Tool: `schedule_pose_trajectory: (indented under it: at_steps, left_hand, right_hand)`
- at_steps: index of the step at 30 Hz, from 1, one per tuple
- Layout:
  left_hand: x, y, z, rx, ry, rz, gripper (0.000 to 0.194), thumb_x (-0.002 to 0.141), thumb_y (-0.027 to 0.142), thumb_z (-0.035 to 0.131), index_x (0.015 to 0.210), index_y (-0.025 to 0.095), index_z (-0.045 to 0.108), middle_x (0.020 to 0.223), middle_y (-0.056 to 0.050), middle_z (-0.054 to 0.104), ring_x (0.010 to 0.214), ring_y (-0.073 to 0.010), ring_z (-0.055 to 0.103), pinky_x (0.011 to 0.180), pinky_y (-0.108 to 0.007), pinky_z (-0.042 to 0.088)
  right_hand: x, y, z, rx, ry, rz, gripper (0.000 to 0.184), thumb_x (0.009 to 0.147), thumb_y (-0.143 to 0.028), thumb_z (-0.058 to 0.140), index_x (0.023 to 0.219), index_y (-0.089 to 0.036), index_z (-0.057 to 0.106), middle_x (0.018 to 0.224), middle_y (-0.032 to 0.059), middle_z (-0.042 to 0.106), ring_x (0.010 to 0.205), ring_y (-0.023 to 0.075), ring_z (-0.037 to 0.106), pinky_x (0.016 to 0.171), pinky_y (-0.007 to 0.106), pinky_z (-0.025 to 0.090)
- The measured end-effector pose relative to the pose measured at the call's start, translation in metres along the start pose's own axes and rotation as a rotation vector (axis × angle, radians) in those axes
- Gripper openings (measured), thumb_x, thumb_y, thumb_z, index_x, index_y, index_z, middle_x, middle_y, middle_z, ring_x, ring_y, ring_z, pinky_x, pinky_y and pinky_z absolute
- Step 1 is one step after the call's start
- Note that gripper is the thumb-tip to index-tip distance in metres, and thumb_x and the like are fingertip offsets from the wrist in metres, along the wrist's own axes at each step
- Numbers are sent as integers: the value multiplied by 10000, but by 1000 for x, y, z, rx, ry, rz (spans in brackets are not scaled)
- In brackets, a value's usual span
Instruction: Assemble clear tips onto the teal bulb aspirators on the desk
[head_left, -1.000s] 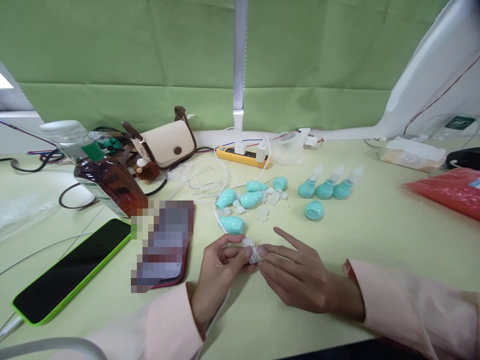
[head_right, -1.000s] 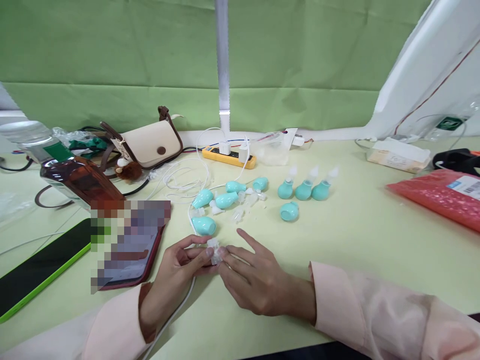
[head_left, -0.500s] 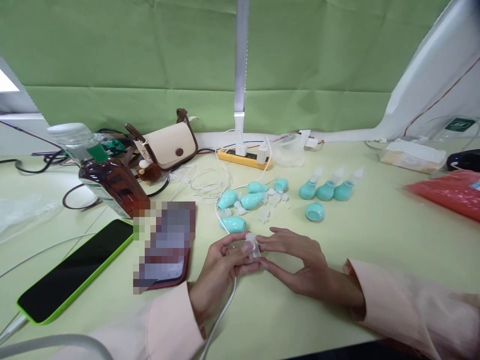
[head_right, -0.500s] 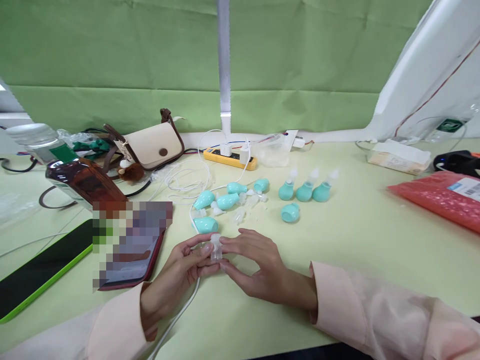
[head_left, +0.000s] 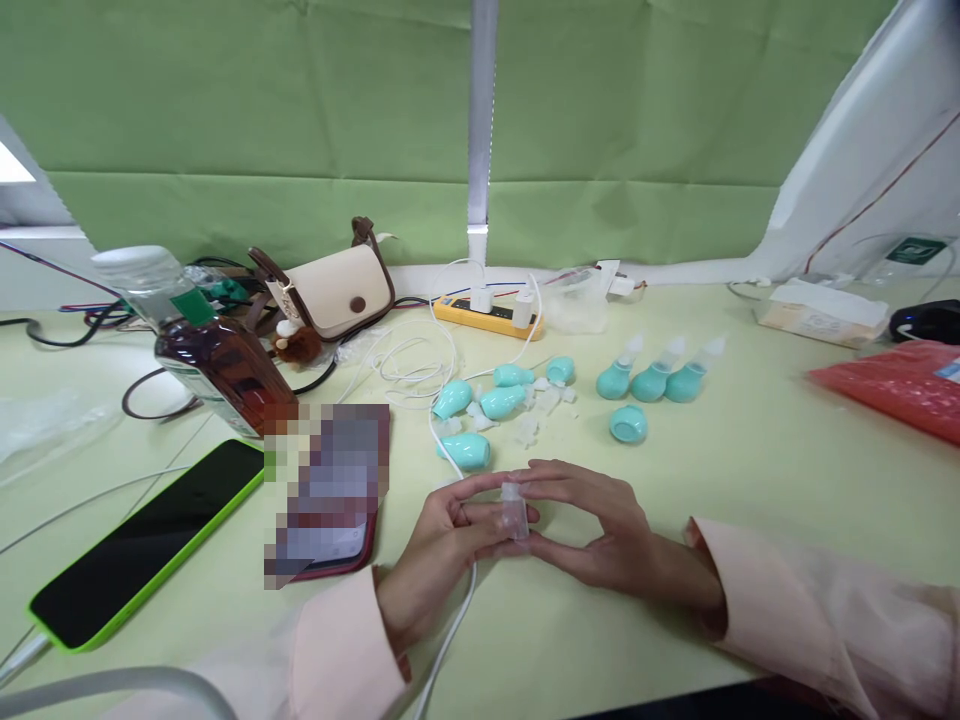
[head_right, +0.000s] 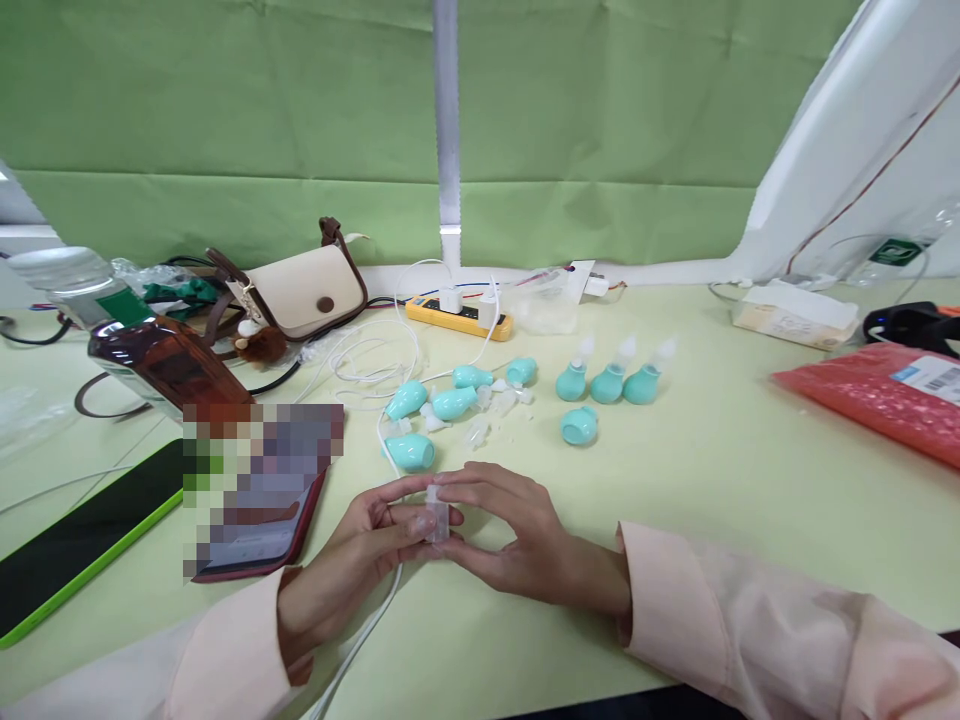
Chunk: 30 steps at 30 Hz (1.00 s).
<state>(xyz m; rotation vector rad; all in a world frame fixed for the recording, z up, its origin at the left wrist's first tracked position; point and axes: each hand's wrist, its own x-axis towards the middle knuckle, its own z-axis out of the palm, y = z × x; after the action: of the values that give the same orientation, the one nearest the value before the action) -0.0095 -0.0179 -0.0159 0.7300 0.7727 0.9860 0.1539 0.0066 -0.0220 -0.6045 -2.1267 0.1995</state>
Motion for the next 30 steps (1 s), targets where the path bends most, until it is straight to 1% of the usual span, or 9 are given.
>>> schedule_pose_trajectory:
  at_steps: [5,9,11,15,18,20,22,26,30]
  left_hand:
    - [-2,1,1,19,54,-49,364,621,135,676,967,106,565,737,-94,673,680,-191,628,700,-319,455]
    - [-2,1,1,79,73,-70,350,604,171,693,925,94,579,681,-95,672,556,-151,607,606,-271,450]
    - [-2,1,1,97,69,-75,342,606,190,692,917,92,588,644,-82,663,456,-98,548,505,-221,419]
    - [0,2,0,90,50,-77,386,632,203,670,994,113,567,744,-87,651,451,-81,519,440,-201,390]
    - [1,2,-1,85,34,-64,401,628,176,670,1006,113,554,826,-106,642,546,-124,580,523,-237,437]
    - [2,1,-1,84,29,-58,389,633,177,665,997,111,544,809,-101,640,561,-137,595,550,-248,446]
    - [3,1,-1,87,20,-58,379,658,187,646,1008,110,522,778,-92,636,545,-136,597,540,-244,446]
    - [1,0,0,104,-19,-64,417,734,221,571,1113,124,429,733,-88,633,538,-150,608,558,-271,458]
    - [-1,-1,1,87,-45,-17,458,714,162,589,1135,170,410,851,-90,619,658,-172,619,674,-330,460]
  right_hand:
    - [15,4,-16,43,-97,-59,459,657,-257,601,1073,-123,463,1030,124,559,974,211,510,823,382,438]
    - [33,39,-40,-207,129,-37,320,690,-200,559,1001,-150,503,995,119,567,940,220,519,766,380,448]
    - [40,61,-56,-382,170,-23,194,692,-210,551,882,-173,554,913,99,590,852,214,547,699,357,462]
    - [46,85,-92,-649,-32,157,161,693,-293,522,781,-173,583,763,68,598,681,186,559,579,298,446]
    - [43,85,-108,-661,-370,296,268,681,-366,518,865,-184,586,702,30,600,575,152,545,524,267,421]
    - [38,84,-110,-641,-590,326,358,646,-387,542,949,-199,571,794,36,612,658,178,565,539,271,423]
    - [32,85,-109,-628,-717,352,413,617,-349,563,1005,-206,547,906,52,597,769,210,565,573,284,435]
    - [29,87,-106,-616,-794,383,313,632,-213,514,941,-205,564,871,52,591,756,204,561,585,299,450]
    - [38,73,-106,-405,-617,317,235,646,-222,532,878,-208,567,783,35,589,691,182,556,575,297,470]
